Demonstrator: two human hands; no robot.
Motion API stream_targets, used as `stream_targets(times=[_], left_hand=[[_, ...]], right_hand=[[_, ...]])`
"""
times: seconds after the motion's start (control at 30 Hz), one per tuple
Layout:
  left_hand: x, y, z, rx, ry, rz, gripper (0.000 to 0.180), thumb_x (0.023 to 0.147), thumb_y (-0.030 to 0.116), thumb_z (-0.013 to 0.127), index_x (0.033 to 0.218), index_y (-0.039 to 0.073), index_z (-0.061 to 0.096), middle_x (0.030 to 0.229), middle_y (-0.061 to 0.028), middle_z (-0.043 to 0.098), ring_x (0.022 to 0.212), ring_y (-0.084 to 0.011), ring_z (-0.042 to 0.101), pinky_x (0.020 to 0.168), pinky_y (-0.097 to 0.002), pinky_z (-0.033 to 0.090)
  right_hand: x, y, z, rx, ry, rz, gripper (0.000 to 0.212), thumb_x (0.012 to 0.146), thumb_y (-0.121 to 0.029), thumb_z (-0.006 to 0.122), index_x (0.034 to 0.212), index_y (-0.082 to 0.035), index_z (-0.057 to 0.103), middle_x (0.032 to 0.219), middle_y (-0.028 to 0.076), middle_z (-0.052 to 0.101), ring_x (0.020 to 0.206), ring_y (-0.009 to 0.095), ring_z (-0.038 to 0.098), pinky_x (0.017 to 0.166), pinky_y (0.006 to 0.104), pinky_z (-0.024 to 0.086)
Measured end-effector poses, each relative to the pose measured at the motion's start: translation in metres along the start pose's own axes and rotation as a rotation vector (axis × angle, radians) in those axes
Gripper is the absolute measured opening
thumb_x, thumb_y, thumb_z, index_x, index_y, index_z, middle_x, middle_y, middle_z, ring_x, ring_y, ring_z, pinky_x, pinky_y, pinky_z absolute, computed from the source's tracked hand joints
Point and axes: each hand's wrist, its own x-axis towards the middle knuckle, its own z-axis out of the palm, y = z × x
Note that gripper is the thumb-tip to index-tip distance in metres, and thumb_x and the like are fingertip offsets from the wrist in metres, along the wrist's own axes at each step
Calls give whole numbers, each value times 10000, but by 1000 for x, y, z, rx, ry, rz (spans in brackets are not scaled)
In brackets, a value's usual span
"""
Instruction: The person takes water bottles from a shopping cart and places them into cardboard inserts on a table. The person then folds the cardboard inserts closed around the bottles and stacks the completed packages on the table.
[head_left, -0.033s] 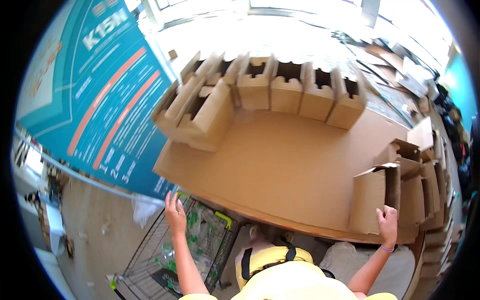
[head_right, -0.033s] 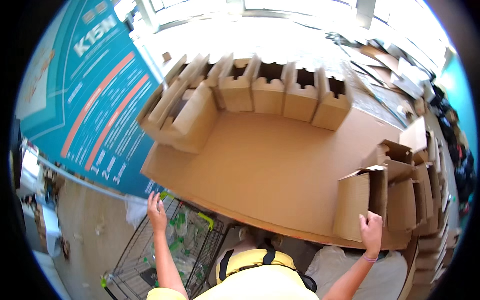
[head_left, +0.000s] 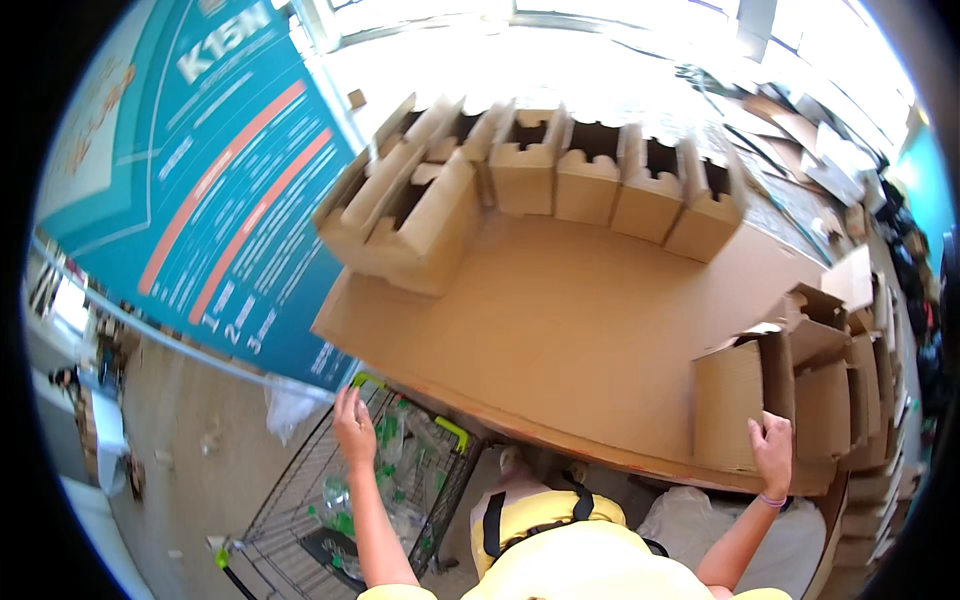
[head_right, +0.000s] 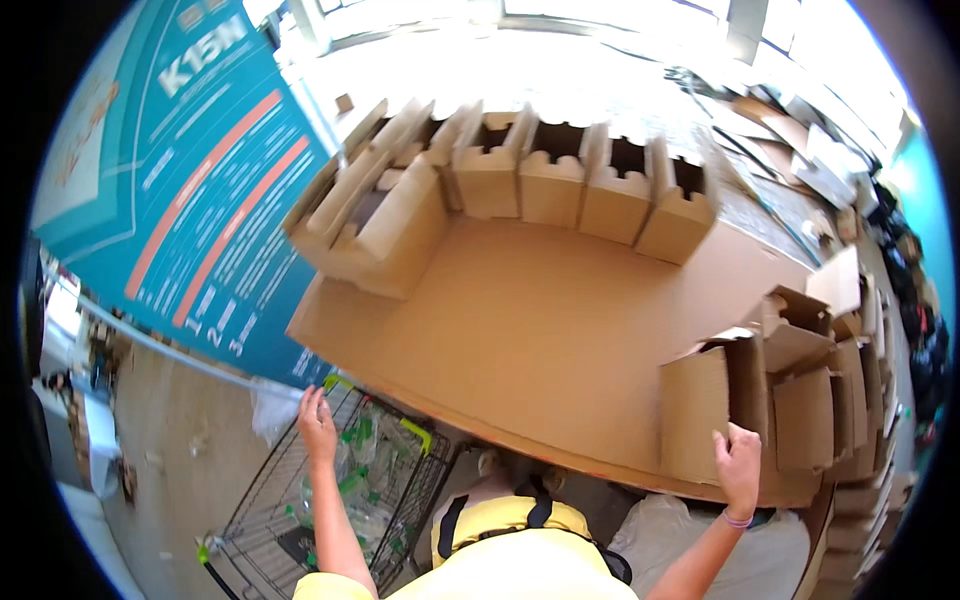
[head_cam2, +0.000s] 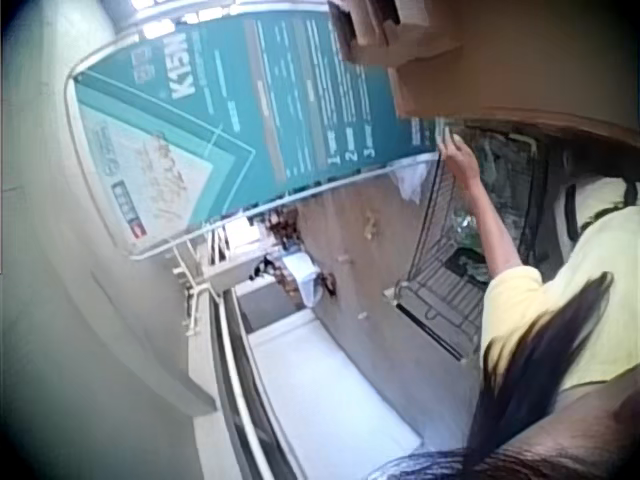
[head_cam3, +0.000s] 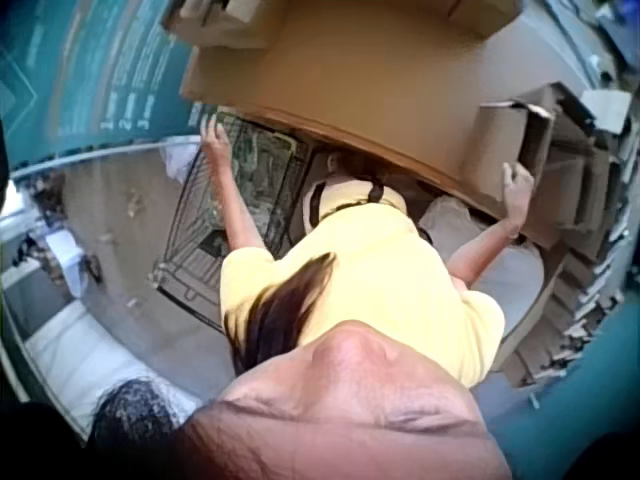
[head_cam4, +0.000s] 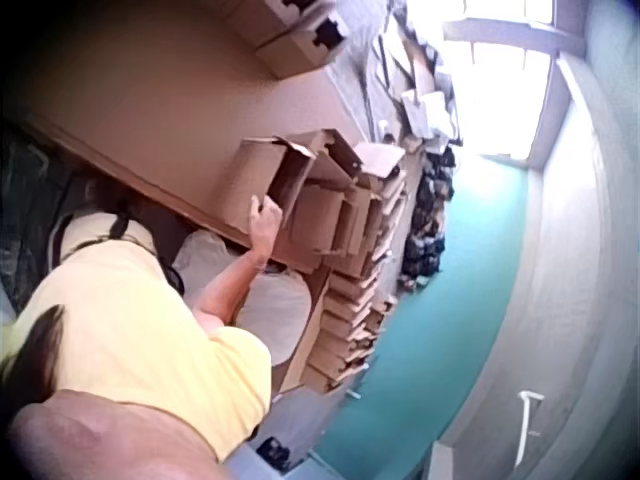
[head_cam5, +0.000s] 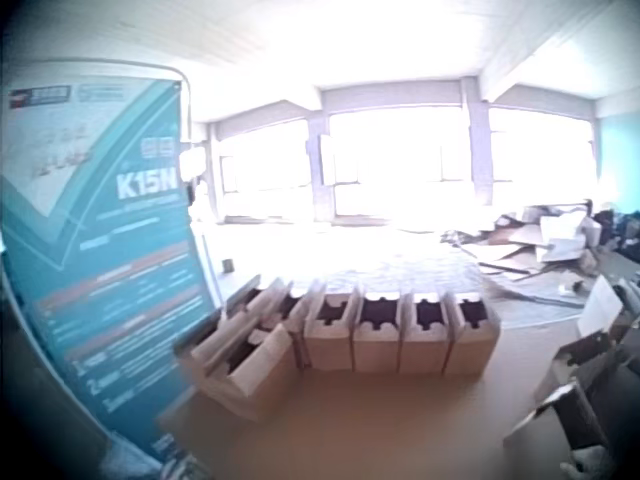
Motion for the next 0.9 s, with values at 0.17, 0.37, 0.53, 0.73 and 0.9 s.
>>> stream_targets(times=[0.17, 0.37, 0.53, 0.73, 0.9], left_hand=[[-93, -90, 6, 128, -54, -216, 248, 904, 71, 536, 1078, -29, 681, 1119, -230, 665, 1019, -393, 642, 895, -436, 507], [-183, -138, 17, 148, -220, -606, 273, 825, 63, 616, 1075, -20, 690, 1094, -221, 668, 1008, -392, 639, 889, -457, 501], [-239, -187, 23, 418, -336, -554, 371, 767, 33, 637, 1135, -4, 664, 1191, -206, 627, 1096, -402, 582, 931, -454, 489], [-207, -215, 58, 256, -388, -754, 611, 737, 61, 697, 1322, 0, 529, 1284, -229, 569, 1162, -402, 549, 993, -443, 471], [-161, -241, 119, 240, -516, -838, 843, 701, 211, 815, 1415, 3, 419, 1384, -245, 498, 1249, -391, 513, 1060, -416, 441]], right_hand=[[25, -97, 28, 24, -235, -313, 54, 843, -52, 608, 867, -19, 643, 748, 205, 603, 725, 381, 567, 676, 468, 423], [35, -170, 56, 90, -371, -508, 153, 805, 44, 595, 931, -13, 658, 684, 209, 551, 596, 371, 588, 555, 385, 452], [35, -189, 63, -14, -446, -575, 178, 772, 20, 628, 945, 9, 666, 749, 228, 600, 704, 396, 613, 624, 416, 474], [33, -153, 68, -354, -491, -418, 263, 704, -32, 723, 965, -12, 702, 959, 173, 688, 986, 370, 613, 909, 469, 460], [40, -159, 70, -266, -473, -486, 216, 686, -26, 716, 899, 4, 706, 1001, 144, 705, 1060, 330, 618, 1157, 542, 306]])
